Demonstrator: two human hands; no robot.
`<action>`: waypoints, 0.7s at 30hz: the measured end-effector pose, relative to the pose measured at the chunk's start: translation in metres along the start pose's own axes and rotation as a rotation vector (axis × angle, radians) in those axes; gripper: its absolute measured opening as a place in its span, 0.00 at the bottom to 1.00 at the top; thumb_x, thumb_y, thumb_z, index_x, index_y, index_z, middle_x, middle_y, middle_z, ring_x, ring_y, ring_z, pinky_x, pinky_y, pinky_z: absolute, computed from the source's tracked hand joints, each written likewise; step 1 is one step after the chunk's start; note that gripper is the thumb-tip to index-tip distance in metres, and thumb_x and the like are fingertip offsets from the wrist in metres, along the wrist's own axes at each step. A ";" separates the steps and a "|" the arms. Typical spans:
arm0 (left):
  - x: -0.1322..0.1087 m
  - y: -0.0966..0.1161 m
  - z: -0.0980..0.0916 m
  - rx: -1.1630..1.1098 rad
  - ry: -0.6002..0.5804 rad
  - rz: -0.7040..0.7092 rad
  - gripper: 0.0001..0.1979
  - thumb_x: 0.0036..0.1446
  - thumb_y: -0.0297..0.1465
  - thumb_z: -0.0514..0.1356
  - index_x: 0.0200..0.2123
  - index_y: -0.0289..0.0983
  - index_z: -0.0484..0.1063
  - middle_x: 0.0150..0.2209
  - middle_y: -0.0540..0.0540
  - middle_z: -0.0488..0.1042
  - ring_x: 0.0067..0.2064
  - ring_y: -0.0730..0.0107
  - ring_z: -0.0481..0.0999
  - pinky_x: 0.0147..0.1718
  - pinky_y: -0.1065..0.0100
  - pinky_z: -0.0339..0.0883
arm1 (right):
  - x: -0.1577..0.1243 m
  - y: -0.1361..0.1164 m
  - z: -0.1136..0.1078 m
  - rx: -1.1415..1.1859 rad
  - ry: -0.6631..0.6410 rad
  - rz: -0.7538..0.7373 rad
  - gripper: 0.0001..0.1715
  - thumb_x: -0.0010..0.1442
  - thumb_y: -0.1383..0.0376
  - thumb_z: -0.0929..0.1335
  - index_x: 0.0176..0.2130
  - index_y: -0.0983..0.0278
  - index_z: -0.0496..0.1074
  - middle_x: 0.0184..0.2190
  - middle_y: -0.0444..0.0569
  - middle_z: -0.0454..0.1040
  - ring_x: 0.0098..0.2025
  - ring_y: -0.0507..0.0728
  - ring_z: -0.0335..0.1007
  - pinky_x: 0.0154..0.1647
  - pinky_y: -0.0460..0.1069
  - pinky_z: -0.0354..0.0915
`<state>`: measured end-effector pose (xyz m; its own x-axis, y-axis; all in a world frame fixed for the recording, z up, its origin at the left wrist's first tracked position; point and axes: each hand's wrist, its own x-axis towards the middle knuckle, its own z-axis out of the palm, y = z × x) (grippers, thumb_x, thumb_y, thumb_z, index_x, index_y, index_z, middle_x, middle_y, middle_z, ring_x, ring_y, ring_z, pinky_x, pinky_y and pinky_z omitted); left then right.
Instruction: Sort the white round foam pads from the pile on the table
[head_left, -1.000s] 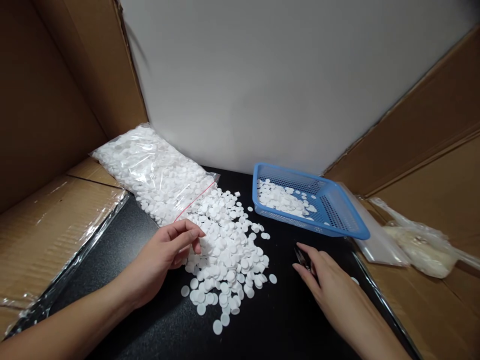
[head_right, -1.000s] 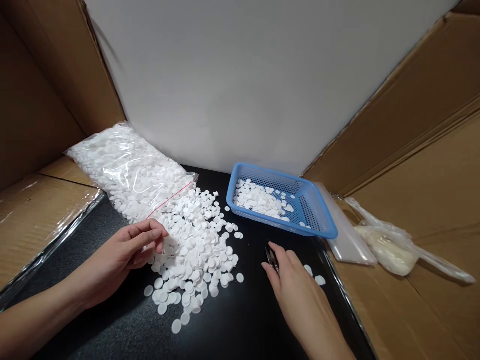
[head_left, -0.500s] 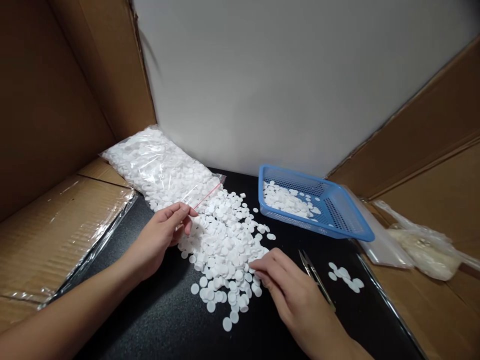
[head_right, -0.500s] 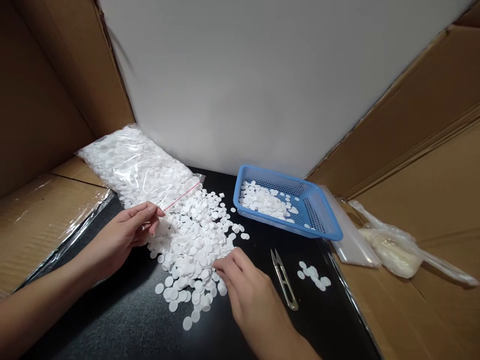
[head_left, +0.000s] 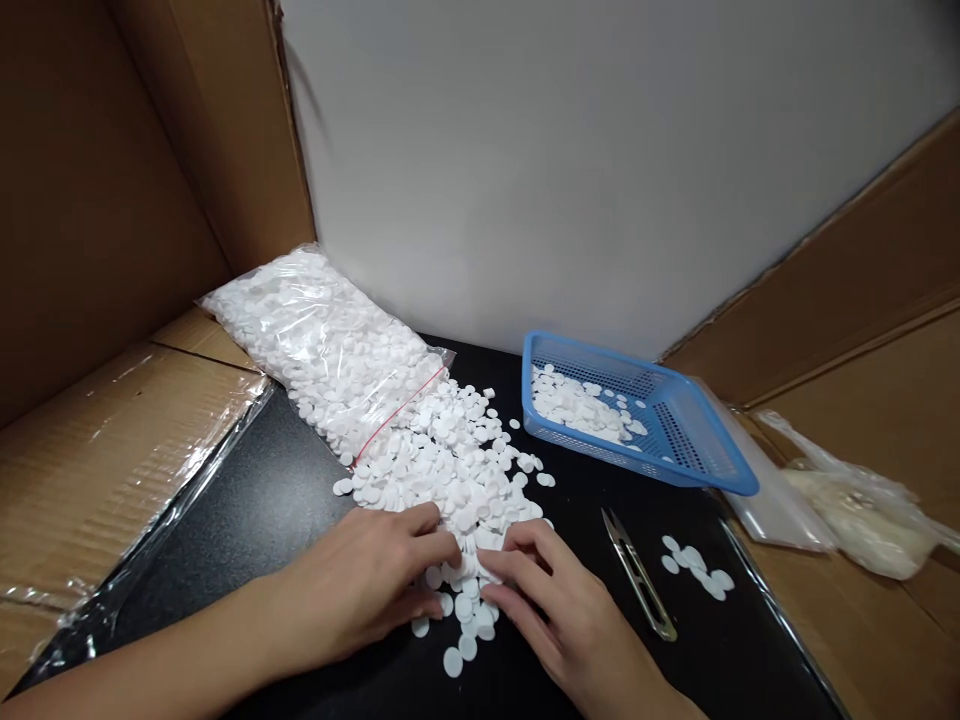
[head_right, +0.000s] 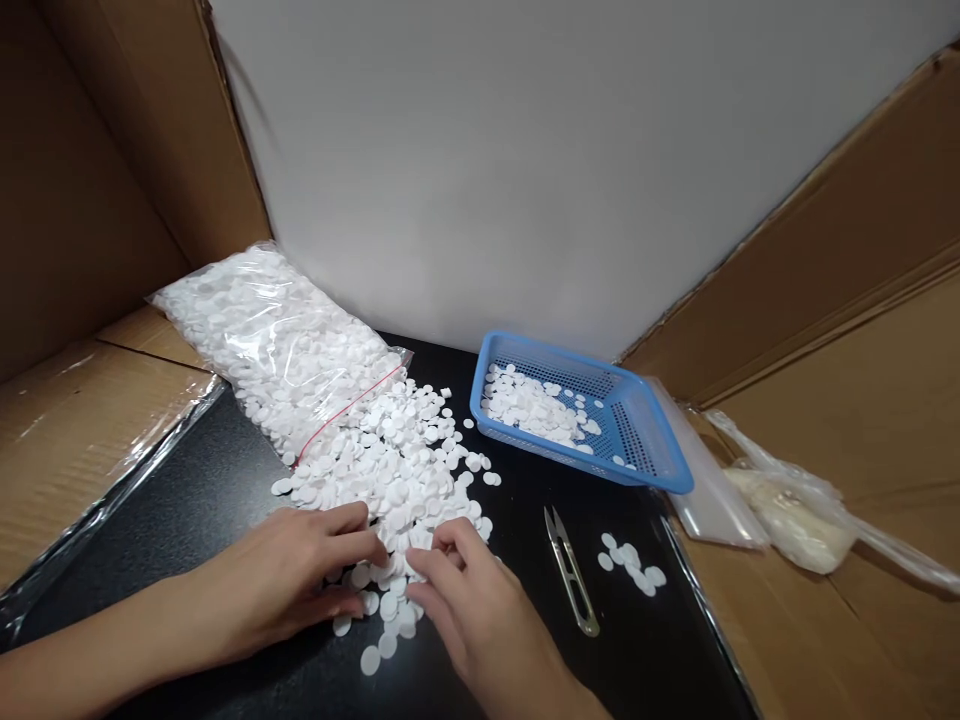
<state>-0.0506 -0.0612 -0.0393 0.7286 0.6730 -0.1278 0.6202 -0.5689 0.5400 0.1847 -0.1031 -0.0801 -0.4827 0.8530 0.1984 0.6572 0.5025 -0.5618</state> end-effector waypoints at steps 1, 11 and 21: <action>0.000 0.000 0.001 0.030 -0.004 0.004 0.12 0.59 0.28 0.65 0.46 0.46 0.73 0.41 0.51 0.75 0.30 0.68 0.74 0.26 0.69 0.54 | -0.002 0.001 -0.002 0.041 0.019 0.026 0.11 0.72 0.66 0.61 0.45 0.60 0.72 0.38 0.50 0.69 0.34 0.54 0.73 0.35 0.46 0.71; -0.001 -0.001 -0.004 -0.006 -0.079 -0.014 0.08 0.63 0.25 0.61 0.42 0.44 0.69 0.39 0.53 0.77 0.33 0.67 0.77 0.28 0.67 0.53 | -0.009 0.006 -0.025 0.112 -0.277 0.203 0.14 0.58 0.79 0.69 0.37 0.59 0.70 0.36 0.42 0.72 0.31 0.51 0.70 0.30 0.43 0.64; 0.001 0.007 0.011 0.129 -0.101 0.199 0.08 0.62 0.24 0.61 0.34 0.42 0.67 0.34 0.53 0.75 0.31 0.67 0.75 0.28 0.64 0.55 | -0.006 0.005 -0.049 0.123 -0.476 0.330 0.16 0.56 0.79 0.68 0.36 0.58 0.68 0.30 0.39 0.73 0.30 0.51 0.69 0.27 0.43 0.59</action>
<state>-0.0424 -0.0698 -0.0454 0.8614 0.4948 -0.1151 0.4887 -0.7454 0.4533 0.2192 -0.0990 -0.0451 -0.4895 0.7901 -0.3690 0.7587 0.1773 -0.6268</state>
